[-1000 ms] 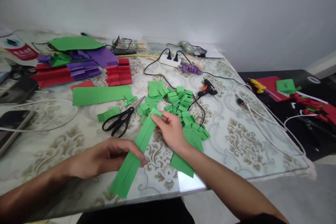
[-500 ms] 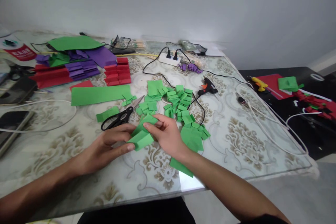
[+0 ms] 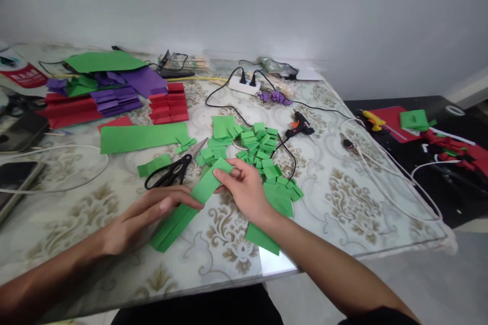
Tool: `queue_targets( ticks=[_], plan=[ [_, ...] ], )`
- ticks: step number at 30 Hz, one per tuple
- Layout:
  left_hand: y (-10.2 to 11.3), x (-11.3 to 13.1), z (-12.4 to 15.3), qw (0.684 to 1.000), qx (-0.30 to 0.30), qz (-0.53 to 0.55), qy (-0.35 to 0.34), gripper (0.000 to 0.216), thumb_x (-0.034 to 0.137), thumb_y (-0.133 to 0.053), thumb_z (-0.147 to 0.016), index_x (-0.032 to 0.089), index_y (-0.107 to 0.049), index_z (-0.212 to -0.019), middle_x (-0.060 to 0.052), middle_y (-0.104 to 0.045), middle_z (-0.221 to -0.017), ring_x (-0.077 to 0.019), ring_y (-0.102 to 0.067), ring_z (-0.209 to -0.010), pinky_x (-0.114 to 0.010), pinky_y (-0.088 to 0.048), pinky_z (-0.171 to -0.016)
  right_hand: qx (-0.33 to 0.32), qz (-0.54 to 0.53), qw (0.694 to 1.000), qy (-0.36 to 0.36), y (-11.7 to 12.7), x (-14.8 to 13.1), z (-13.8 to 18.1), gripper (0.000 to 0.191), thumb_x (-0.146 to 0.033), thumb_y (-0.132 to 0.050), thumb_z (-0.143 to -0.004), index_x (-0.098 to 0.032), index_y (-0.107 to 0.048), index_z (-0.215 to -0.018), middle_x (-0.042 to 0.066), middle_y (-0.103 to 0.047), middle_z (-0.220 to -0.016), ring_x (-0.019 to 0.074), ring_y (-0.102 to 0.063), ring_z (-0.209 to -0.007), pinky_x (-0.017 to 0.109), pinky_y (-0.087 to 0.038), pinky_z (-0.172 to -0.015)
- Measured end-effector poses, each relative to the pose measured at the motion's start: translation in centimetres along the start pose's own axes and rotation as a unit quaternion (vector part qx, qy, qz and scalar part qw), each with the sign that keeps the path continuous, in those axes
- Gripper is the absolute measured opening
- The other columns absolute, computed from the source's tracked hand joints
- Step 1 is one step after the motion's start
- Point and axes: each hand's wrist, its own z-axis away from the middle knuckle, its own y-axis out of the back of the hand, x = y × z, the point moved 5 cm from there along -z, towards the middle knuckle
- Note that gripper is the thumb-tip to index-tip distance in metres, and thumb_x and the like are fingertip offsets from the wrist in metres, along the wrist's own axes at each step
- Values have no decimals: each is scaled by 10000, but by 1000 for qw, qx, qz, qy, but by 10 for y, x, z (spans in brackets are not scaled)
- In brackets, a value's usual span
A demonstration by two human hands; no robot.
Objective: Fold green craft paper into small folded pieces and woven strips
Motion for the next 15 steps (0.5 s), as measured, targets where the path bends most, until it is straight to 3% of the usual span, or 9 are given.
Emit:
queue_targets(
  ticks=[3, 7, 9, 12, 15],
  plan=[
    [-6, 1, -7, 999, -54, -7, -6, 249, 363, -611, -1033, 253, -810, -1132, -70, -787, -1069, -239, -710, -978, -316, -560, -853, 22, -30, 999, -18, 2, 3, -3, 434, -443, -948, -673, -207, -703, -943, -70, -657, -609, 136, -672, -532, 227, -540, -551],
    [-9, -2, -7, 998, -55, -32, -6, 183, 276, -649, -1012, 271, -786, -1134, -36, -793, -1059, -205, -723, -946, -282, -556, -808, -3, -78, 993, -85, 1, 10, -3, 477, -404, -932, -693, -221, -709, -1074, -38, -718, -754, 128, -670, -615, 235, -570, -604],
    [-10, -4, -4, 999, -42, -31, -13, 171, 282, -669, -1007, 274, -781, -1136, -29, -795, -1066, -197, -729, -951, -274, -561, -817, -29, -48, 994, -89, -1, 11, -1, 479, -397, -886, -761, -266, -695, -1180, -43, -713, -775, 132, -671, -624, 234, -558, -596],
    [-6, -5, -1, 1000, -4, -21, -11, 220, 297, -713, -986, 292, -772, -1198, -30, -798, -1119, -206, -734, -998, -286, -573, -866, -74, 89, 993, -3, -5, 5, 3, 300, -404, -752, -908, -306, -730, -1191, 12, -755, -987, 168, -728, -763, 283, -583, -676],
    [-3, -4, 0, 999, 28, 17, -7, 247, 288, -763, -954, 315, -791, -1199, -20, -810, -1146, -216, -737, -1052, -310, -570, -949, -134, 224, 956, 133, -15, -5, 11, 246, -279, -572, -1013, -292, -792, -1122, 64, -714, -1315, 238, -699, -1191, 411, -549, -1036]
  ],
)
